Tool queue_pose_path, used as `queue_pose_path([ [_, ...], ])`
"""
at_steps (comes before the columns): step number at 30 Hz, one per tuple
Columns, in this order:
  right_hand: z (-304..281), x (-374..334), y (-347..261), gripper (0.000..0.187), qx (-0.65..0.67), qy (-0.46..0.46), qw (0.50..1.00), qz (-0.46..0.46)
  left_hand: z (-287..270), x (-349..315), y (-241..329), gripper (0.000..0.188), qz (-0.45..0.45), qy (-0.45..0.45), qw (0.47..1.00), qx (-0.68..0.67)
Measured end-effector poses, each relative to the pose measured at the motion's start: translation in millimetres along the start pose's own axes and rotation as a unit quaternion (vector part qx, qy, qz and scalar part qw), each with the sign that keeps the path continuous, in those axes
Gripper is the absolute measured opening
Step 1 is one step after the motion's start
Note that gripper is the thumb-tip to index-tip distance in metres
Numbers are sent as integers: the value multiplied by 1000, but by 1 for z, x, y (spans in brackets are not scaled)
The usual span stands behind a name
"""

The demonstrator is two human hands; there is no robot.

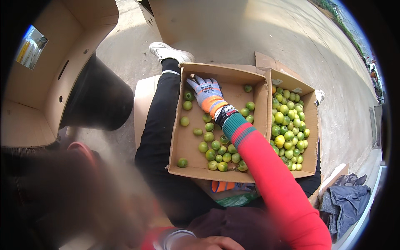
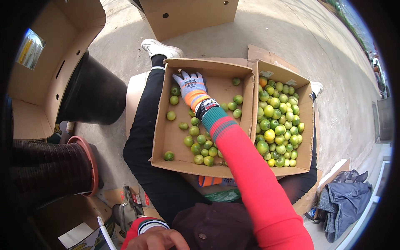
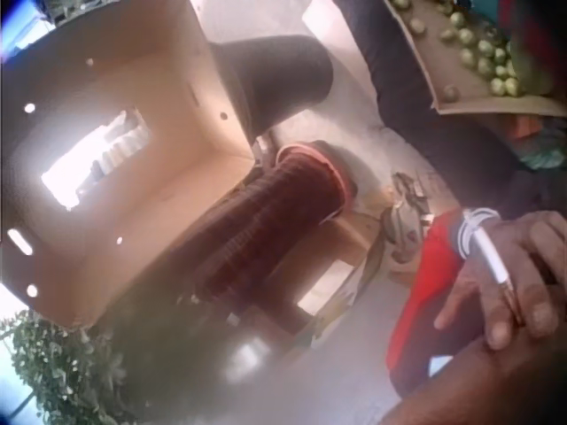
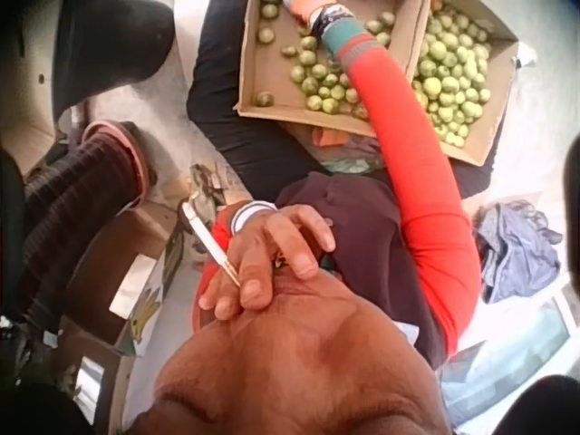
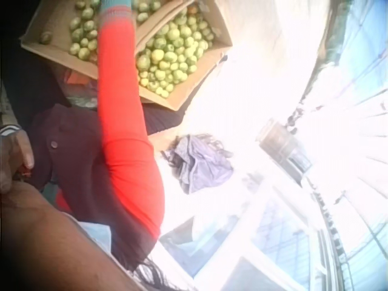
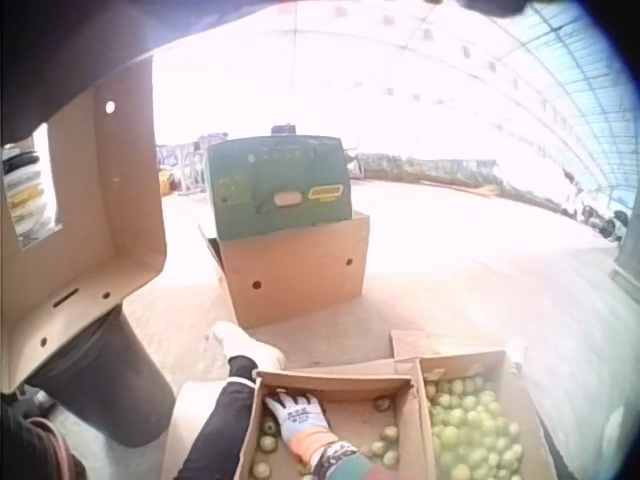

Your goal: The person sits on the ground and sorts green citrus fruits between two cardboard boxes using gloved hands. The person repeatedly picks fruits from one box and places them into the other, gradually redistributing the contents.

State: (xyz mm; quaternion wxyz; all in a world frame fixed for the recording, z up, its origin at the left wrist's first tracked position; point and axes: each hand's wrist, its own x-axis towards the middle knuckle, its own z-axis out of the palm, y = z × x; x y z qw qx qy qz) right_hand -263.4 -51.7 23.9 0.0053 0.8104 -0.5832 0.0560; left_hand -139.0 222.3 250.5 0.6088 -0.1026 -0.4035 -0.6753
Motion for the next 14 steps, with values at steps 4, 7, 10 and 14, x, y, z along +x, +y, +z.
queue_pose_path([
  [4, -3, 27, -14, 47, 61, -69, 996, -2, -13, -17, -9, 48, 61, 1, 998, -4],
  [7, -16, 31, -14, 48, 52, -106, 993, 2, -21, -24, -15, 48, 92, -10, 996, -15],
  [10, -22, 19, -8, 49, 85, -127, 988, -19, -12, -9, -5, 48, 26, 22, 999, -20],
  [14, -47, -14, -17, 52, 77, -165, 983, 16, -9, -9, -14, 49, 40, -19, 999, -32],
])
